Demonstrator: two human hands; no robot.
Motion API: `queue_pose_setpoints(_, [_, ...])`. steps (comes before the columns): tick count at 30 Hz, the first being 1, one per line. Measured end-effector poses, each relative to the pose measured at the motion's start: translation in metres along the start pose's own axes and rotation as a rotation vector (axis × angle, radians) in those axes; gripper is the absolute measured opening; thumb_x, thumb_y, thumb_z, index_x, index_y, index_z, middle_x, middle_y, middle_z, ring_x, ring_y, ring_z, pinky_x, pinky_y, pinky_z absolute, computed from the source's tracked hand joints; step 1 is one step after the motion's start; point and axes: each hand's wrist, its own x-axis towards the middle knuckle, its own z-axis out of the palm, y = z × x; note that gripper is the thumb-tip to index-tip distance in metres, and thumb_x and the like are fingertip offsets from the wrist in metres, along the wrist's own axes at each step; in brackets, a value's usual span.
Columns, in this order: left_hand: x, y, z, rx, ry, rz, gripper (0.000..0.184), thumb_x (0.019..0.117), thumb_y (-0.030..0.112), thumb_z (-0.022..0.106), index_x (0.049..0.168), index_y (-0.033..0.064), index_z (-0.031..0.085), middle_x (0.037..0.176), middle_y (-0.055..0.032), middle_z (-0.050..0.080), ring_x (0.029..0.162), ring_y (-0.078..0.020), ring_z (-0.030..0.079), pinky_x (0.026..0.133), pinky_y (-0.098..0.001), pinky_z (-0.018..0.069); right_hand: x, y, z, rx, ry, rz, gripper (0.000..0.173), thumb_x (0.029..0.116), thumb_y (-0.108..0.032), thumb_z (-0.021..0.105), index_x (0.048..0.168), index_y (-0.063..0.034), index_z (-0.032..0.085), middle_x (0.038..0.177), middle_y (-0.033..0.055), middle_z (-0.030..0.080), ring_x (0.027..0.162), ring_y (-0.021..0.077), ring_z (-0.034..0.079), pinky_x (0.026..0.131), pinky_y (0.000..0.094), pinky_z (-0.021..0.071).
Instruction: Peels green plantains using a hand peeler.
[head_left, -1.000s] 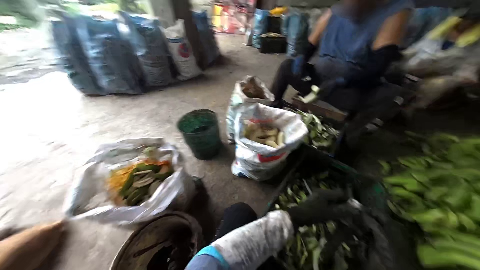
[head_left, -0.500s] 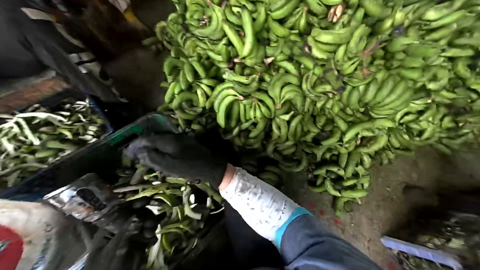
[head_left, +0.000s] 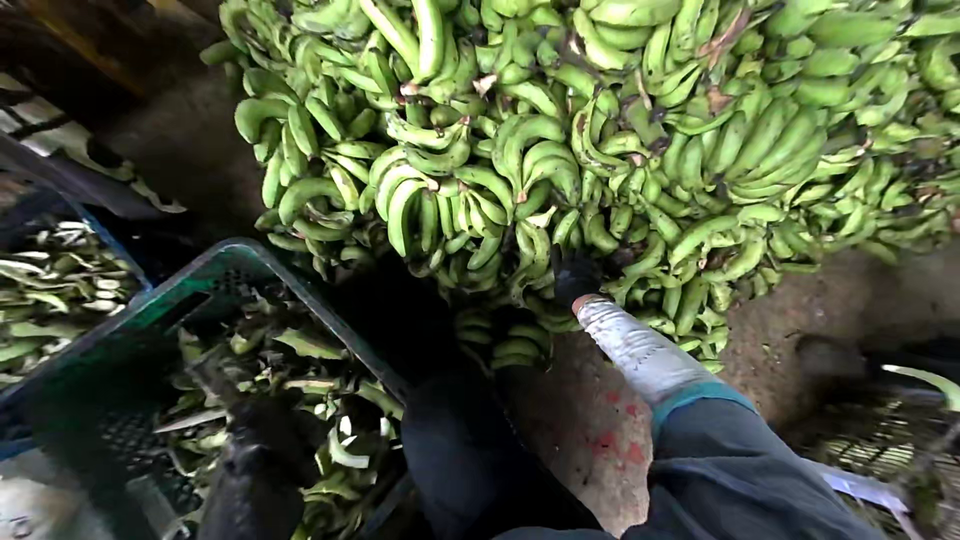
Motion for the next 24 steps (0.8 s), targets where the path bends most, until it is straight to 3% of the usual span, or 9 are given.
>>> queue_pose_setpoints(2, [0.003, 0.003, 0.015, 0.061, -0.005, 0.015, 0.045, 0.1035, 0.057, 0.044, 0.123, 0.0208, 0.061, 0.081, 0.0083, 0.066, 0.061, -0.0055, 0.061, 0.051, -0.0217, 0.0529, 0.012, 0.012, 0.019, -0.007, -0.032, -0.014, 0.11, 0.0768, -0.003, 0.081, 0.164, -0.0232, 0.016, 0.151, 0.0328, 0.04, 0.136, 0.0574, 0.04, 0.1, 0.0752, 0.0396])
queue_pose_setpoints(5, [0.003, 0.005, 0.019, 0.107, -0.021, 0.04, 0.067, 0.0936, 0.073, 0.049, 0.13, 0.0169, 0.058, 0.083, 0.007, 0.066, 0.063, -0.0069, 0.061, 0.053, -0.0231, 0.0538, 0.01, 0.009, 0.014, 0.023, -0.098, -0.008, 0.085, 0.0935, -0.008, 0.063, 0.164, -0.0211, 0.018, 0.142, 0.032, 0.05, 0.127, 0.0551, 0.05, 0.094, 0.0709, 0.0466])
queue_pose_setpoints(8, [-0.001, 0.002, 0.02, 0.058, 0.008, 0.047, 0.066, 0.0955, 0.07, 0.05, 0.131, 0.0143, 0.057, 0.083, 0.0063, 0.066, 0.063, -0.007, 0.062, 0.056, -0.0221, 0.0541, -0.022, -0.011, -0.024, 0.064, -0.162, -0.056, 0.049, 0.1005, -0.014, 0.055, 0.148, -0.004, 0.046, 0.137, 0.0293, 0.056, 0.129, 0.049, 0.052, 0.098, 0.0678, 0.0454])
queue_pose_setpoints(12, [-0.01, -0.008, 0.022, 0.06, 0.043, 0.033, 0.06, 0.0998, 0.065, 0.045, 0.126, 0.0134, 0.059, 0.077, 0.0076, 0.061, 0.06, -0.0053, 0.058, 0.055, -0.0218, 0.0523, -0.056, -0.037, -0.082, 0.08, -0.074, -0.3, 0.032, 0.1004, -0.023, 0.057, 0.129, -0.0095, 0.064, 0.123, 0.0208, 0.067, 0.116, 0.0429, 0.062, 0.095, 0.0642, 0.0489])
queue_pose_setpoints(15, [-0.019, -0.007, 0.021, 0.041, 0.054, 0.054, 0.052, 0.1038, 0.056, 0.04, 0.123, 0.0115, 0.059, 0.075, 0.0064, 0.06, 0.058, -0.0055, 0.055, 0.053, -0.0216, 0.05, -0.084, -0.053, -0.125, 0.481, -0.04, -0.519, 0.037, 0.1084, -0.027, 0.045, 0.141, -0.0148, 0.059, 0.123, 0.0175, 0.068, 0.11, 0.0359, 0.067, 0.095, 0.0586, 0.0524])
queue_pose_setpoints(17, [-0.027, -0.002, 0.015, 0.046, 0.068, 0.091, 0.051, 0.1054, 0.053, 0.038, 0.126, 0.0109, 0.059, 0.077, 0.006, 0.06, 0.06, -0.006, 0.055, 0.057, -0.0227, 0.0522, -0.125, -0.062, -0.163, 0.857, -0.012, -0.633, 0.038, 0.1081, -0.026, 0.044, 0.143, -0.0184, 0.056, 0.108, 0.0148, 0.07, 0.089, 0.0293, 0.068, 0.077, 0.0503, 0.0563])
queue_pose_setpoints(19, [-0.037, 0.006, 0.008, 0.051, 0.103, 0.131, 0.053, 0.1059, 0.053, 0.037, 0.128, 0.0099, 0.058, 0.079, 0.0058, 0.061, 0.062, -0.0062, 0.056, 0.059, -0.0236, 0.0532, -0.164, -0.067, -0.192, 1.123, 0.059, -0.671, 0.041, 0.1064, -0.028, 0.044, 0.147, -0.0268, 0.052, 0.108, 0.0067, 0.069, 0.079, 0.0174, 0.063, 0.066, 0.0367, 0.054])
queue_pose_setpoints(21, [-0.047, 0.013, -0.002, 0.058, 0.152, 0.154, 0.051, 0.1064, 0.049, 0.034, 0.128, 0.0096, 0.057, 0.078, 0.0071, 0.061, 0.062, -0.0049, 0.057, 0.059, -0.0221, 0.0524, -0.184, -0.068, -0.208, 1.226, 0.15, -0.735, 0.049, 0.1046, -0.029, 0.05, 0.153, -0.0297, 0.045, 0.131, 0.0007, 0.065, 0.095, 0.012, 0.064, 0.075, 0.0337, 0.0559])
queue_pose_setpoints(24, [-0.057, 0.018, -0.019, 0.055, 0.218, 0.168, 0.047, 0.1071, 0.043, 0.035, 0.128, 0.0079, 0.058, 0.077, 0.0046, 0.06, 0.063, -0.0081, 0.058, 0.062, -0.0267, 0.0543, -0.199, -0.093, -0.227, 1.173, 0.27, -0.959, 0.068, 0.0968, -0.031, 0.06, 0.159, -0.0281, 0.031, 0.149, -0.0003, 0.053, 0.119, 0.014, 0.062, 0.089, 0.0358, 0.0582])
